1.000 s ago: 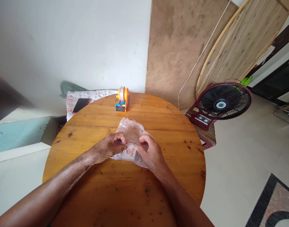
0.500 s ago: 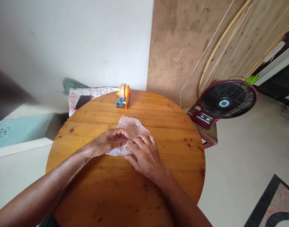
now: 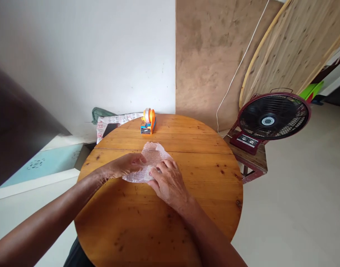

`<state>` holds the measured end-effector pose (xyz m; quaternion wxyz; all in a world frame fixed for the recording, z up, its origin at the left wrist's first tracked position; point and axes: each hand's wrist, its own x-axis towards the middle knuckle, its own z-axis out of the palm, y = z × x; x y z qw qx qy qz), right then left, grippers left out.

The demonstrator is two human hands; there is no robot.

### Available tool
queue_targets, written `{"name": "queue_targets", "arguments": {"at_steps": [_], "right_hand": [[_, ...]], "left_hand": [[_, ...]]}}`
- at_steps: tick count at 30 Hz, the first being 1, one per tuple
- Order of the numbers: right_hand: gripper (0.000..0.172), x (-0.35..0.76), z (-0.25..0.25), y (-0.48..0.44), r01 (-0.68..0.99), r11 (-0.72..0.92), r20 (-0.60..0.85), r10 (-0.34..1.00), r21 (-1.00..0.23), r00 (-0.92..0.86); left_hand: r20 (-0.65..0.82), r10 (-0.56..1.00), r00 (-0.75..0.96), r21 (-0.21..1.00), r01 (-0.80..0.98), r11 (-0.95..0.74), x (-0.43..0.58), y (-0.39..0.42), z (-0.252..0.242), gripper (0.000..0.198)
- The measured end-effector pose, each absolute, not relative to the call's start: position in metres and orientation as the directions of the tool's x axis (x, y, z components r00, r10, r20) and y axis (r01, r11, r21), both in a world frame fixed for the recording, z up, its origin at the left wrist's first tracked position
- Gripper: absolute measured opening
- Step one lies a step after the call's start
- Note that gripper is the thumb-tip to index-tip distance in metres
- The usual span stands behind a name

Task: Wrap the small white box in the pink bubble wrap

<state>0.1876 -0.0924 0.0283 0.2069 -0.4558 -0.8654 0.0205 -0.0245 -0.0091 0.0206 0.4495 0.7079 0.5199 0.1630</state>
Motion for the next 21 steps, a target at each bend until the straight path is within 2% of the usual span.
{"name": "queue_targets", "arguments": {"at_steps": [4, 8, 12, 15, 17, 21], "right_hand": [[0.014, 0.188, 0.029, -0.093, 0.776, 0.59, 0.349, 0.791, -0.221, -0.502], [0.015, 0.188, 0.028, -0.094, 0.78, 0.587, 0.347, 0.793, -0.215, -0.501], [0.015, 0.187, 0.026, -0.094, 0.784, 0.588, 0.37, 0.787, -0.202, -0.495], [0.015, 0.188, 0.025, -0.094, 0.783, 0.588, 0.371, 0.786, -0.204, -0.494], [0.014, 0.188, 0.024, -0.093, 0.781, 0.59, 0.367, 0.786, -0.206, -0.497], [0.013, 0.189, 0.023, -0.093, 0.778, 0.593, 0.37, 0.783, -0.208, -0.499]], "left_hand": [[-0.173, 0.897, 0.406, 0.651, 0.731, -0.205, -0.017, -0.011, 0.008, 0.023], [-0.115, 0.919, 0.377, 0.519, 0.811, -0.268, -0.007, -0.023, 0.005, 0.022], [-0.021, 0.951, 0.308, 0.374, 0.885, -0.278, -0.004, -0.035, 0.015, 0.039], [-0.075, 0.97, 0.233, 0.274, 0.94, -0.205, -0.01, -0.039, 0.029, 0.054], [-0.158, 0.968, 0.197, 0.285, 0.947, -0.146, -0.014, -0.04, 0.039, 0.058], [-0.369, 0.927, 0.068, 0.444, 0.889, 0.111, -0.016, -0.043, 0.049, 0.062]]}}
